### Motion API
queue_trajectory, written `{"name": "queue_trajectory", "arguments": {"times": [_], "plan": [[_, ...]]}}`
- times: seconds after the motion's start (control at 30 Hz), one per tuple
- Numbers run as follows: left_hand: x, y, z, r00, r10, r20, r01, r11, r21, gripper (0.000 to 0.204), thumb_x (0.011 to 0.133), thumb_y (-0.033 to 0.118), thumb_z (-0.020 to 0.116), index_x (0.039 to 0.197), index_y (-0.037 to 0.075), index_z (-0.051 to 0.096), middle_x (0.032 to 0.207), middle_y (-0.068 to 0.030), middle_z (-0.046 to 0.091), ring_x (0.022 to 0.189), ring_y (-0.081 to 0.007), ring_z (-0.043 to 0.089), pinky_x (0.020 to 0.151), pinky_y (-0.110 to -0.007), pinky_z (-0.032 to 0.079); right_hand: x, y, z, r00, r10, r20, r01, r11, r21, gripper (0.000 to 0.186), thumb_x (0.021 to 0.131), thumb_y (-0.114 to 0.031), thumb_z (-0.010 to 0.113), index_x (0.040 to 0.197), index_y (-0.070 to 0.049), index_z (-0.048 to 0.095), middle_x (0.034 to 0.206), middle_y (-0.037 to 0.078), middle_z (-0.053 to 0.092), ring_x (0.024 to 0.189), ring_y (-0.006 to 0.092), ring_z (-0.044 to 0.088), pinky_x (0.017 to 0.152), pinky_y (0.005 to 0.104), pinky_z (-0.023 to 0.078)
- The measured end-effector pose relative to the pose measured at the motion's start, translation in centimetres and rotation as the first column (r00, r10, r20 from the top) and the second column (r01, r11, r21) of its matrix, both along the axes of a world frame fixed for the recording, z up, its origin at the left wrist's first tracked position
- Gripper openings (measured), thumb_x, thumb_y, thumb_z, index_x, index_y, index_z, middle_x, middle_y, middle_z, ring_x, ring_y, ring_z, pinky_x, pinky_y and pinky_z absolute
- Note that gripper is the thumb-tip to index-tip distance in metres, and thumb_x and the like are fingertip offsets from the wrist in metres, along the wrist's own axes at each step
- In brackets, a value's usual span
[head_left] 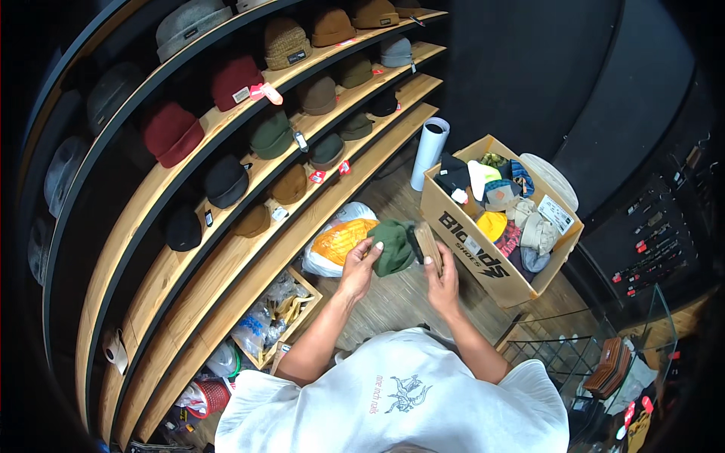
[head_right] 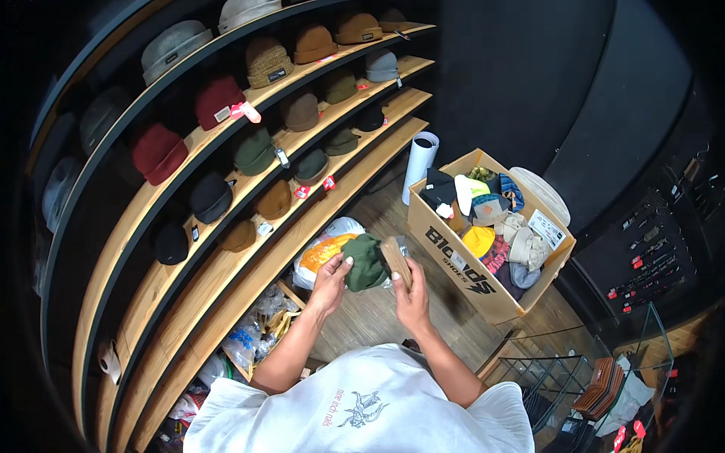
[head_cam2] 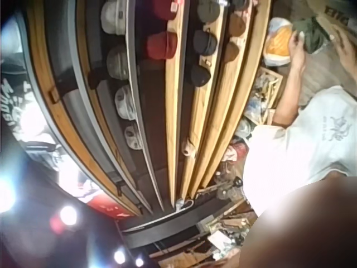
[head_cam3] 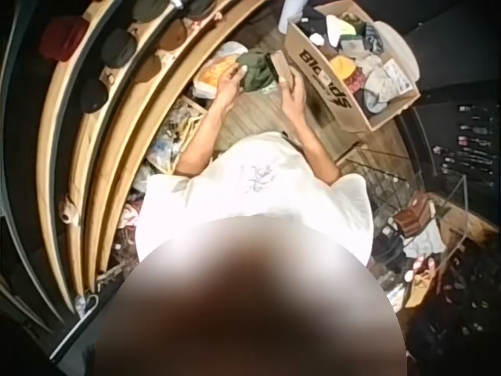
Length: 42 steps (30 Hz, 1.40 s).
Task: The recorder cleans hats with a brush, removes them from a box, and places them onto shelves.
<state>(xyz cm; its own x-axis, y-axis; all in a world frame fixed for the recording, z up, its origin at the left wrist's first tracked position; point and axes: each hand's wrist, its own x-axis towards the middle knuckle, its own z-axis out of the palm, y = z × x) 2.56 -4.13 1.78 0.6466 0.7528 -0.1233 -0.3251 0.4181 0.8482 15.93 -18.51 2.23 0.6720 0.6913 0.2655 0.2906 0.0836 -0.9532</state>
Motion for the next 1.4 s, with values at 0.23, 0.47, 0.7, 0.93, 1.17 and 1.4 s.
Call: {"name": "queue_trajectory", "arguments": {"times": [0.23, 0.47, 0.7, 0.93, 1.17, 1.4], "plan": [[1.0, -1.5, 0.5, 0.995, -0.096, 0.029, 0.097, 0.995, -0.02, 0.025, 0.1, 0.014, 0.055, 0.119, -0.001, 0.058, 0.112, -0.0055, 0.065, 0.098, -0.0098, 0.059, 0.09, -0.027, 0.047, 2.9, 1.7, 1.4, 0.926, -0.129, 0.356, 0.186, 0.974, -0.132, 0.036, 0.095, -0.017, 0.057, 0.124, 0.002, 0.051, 0.115, 0.022, 0.057, 0.106, 0.0369, 0.058, 0.092, 0.0414, 0.045], [2.2, -1.4, -1.5, 0.992, -0.114, 0.059, 0.116, 0.993, -0.028, 0.024, 0.1, 0.016, 0.054, 0.116, -0.001, 0.059, 0.109, -0.0046, 0.065, 0.098, -0.0108, 0.06, 0.09, -0.027, 0.047, 0.0, -0.1, 3.2, 0.953, -0.017, 0.304, 0.028, 0.999, -0.033, 0.038, 0.092, -0.017, 0.061, 0.124, 0.001, 0.053, 0.114, 0.022, 0.058, 0.104, 0.0371, 0.059, 0.091, 0.04, 0.046], [2.5, -1.7, -1.1, 0.966, -0.25, 0.065, 0.256, 0.959, -0.125, 0.022, 0.1, 0.017, 0.054, 0.114, 0.0, 0.059, 0.106, -0.0061, 0.065, 0.096, -0.0126, 0.061, 0.088, -0.029, 0.05, -0.3, -1.5, 2.4, 0.942, -0.125, 0.311, 0.138, 0.99, -0.018, 0.038, 0.091, -0.017, 0.063, 0.123, 0.0, 0.053, 0.109, 0.021, 0.059, 0.099, 0.0364, 0.06, 0.087, 0.0382, 0.047], [1.0, -1.5, -0.5, 0.956, -0.279, 0.091, 0.291, 0.943, -0.164, 0.025, 0.1, 0.017, 0.054, 0.118, 0.0, 0.058, 0.113, -0.0078, 0.065, 0.102, -0.0142, 0.061, 0.094, -0.031, 0.048, 4.3, -5.3, -4.9, 0.9, -0.4, 0.173, 0.429, 0.882, -0.194, 0.037, 0.096, -0.027, 0.059, 0.123, -0.002, 0.055, 0.108, 0.017, 0.064, 0.097, 0.0319, 0.063, 0.085, 0.041, 0.05], [-1.5, -0.7, -1.3, 0.937, -0.286, 0.199, 0.33, 0.91, -0.249, 0.03, 0.101, 0.015, 0.05, 0.126, 0.001, 0.052, 0.124, -0.0076, 0.06, 0.115, -0.0183, 0.057, 0.101, -0.034, 0.046, 0.5, -3.9, -4.4, 0.438, 0.233, -0.868, -0.045, 0.97, 0.237, 0.038, 0.102, -0.032, 0.048, 0.135, -0.013, 0.049, 0.125, 0.004, 0.059, 0.111, 0.019, 0.058, 0.096, 0.0463, 0.048], [-4.8, 0.5, -1.5, 0.96, -0.262, 0.099, 0.272, 0.956, -0.113, 0.024, 0.099, 0.018, 0.055, 0.12, 0.005, 0.054, 0.114, -0.0038, 0.062, 0.104, -0.0115, 0.058, 0.092, -0.028, 0.046, -0.7, -3.4, -3.4, 0.275, 0.575, -0.771, -0.16, 0.818, 0.552, 0.038, 0.102, -0.032, 0.048, 0.133, -0.012, 0.051, 0.122, 0.004, 0.064, 0.108, 0.0174, 0.062, 0.095, 0.0389, 0.047]]}}
